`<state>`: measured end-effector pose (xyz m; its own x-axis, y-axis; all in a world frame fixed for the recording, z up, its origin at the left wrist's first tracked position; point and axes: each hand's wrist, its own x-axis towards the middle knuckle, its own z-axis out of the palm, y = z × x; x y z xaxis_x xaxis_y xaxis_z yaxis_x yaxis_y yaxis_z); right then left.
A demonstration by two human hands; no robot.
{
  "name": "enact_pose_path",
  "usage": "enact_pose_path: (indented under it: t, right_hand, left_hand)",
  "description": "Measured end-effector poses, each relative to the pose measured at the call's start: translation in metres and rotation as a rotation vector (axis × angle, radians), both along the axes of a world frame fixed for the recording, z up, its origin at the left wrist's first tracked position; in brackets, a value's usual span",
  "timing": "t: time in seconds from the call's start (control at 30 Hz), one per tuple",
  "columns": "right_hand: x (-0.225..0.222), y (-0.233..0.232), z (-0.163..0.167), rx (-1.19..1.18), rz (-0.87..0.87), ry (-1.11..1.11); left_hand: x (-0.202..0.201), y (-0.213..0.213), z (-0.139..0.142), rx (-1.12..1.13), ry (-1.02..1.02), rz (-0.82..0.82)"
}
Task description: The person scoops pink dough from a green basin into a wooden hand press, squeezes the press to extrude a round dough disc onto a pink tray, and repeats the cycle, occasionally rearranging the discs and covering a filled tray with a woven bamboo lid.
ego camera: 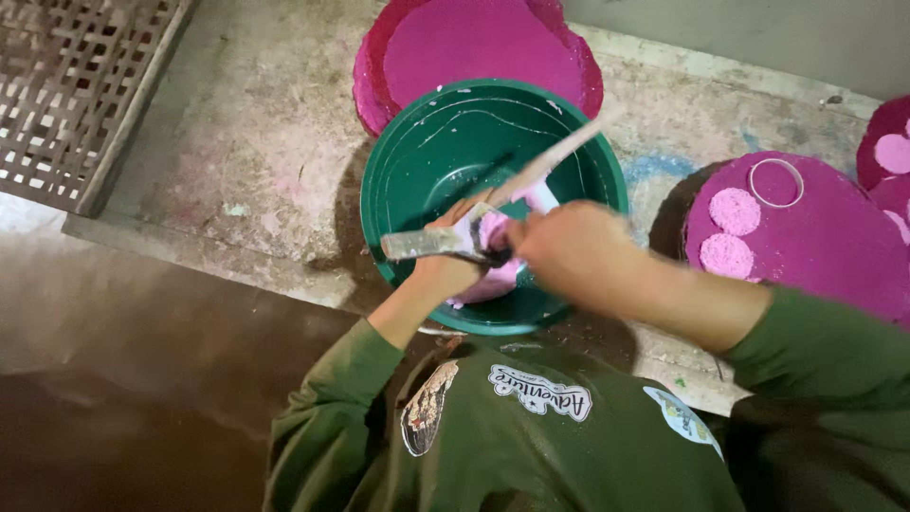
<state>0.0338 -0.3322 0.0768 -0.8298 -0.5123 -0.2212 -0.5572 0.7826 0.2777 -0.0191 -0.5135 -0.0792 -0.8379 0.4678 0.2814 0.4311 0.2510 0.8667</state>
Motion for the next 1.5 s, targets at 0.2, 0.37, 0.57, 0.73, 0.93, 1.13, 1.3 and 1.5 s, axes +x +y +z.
enact_pose_path:
  t: [0.2,0.37,0.57,0.73,0.93,1.13,1.3,1.5]
  right_hand:
    - [0.024,0.013,0.018,-0.054,0.099,0.137]
    - [0.029,0.023,0.082,-0.07,-0.078,0.098]
    - [0.004,-0.029,0.015,0.018,0.09,0.195]
    - [0.024,0.007,0.046,-0.199,-0.036,0.204]
    - [-0.002,0.001,0.002,-1.02,-0.121,0.093]
    - [0.012,0.007,-0.081,-1.25,-0.193,-0.119]
    - [-0.005,0.027,-0.069,-1.16,-0.753,-0.299]
    - [0.002,-0.003,-0.063,-1.252,-0.124,0.039]
  left_hand:
    - [0.0,-0.016,-0.002,-0.074,-0.065,0.09]
    - [-0.021,-0.033,0.033,-0.274,0.457,0.188]
    - [-0.02,-0.006,0.028,-0.223,0.491,0.013]
    - [-0.032,-0.03,0.019,-0.152,0.059,0.229]
    - [-0.04,-0.025,0.031,-0.048,0.32,0.459]
    - [-0.051,-0.04,0.047,-0.292,0.482,0.477]
    - [-0.051,-0.024,0.035,-0.361,0.502,0.507]
    - [-0.056,-0.026,0.032,-0.267,0.507,0.473]
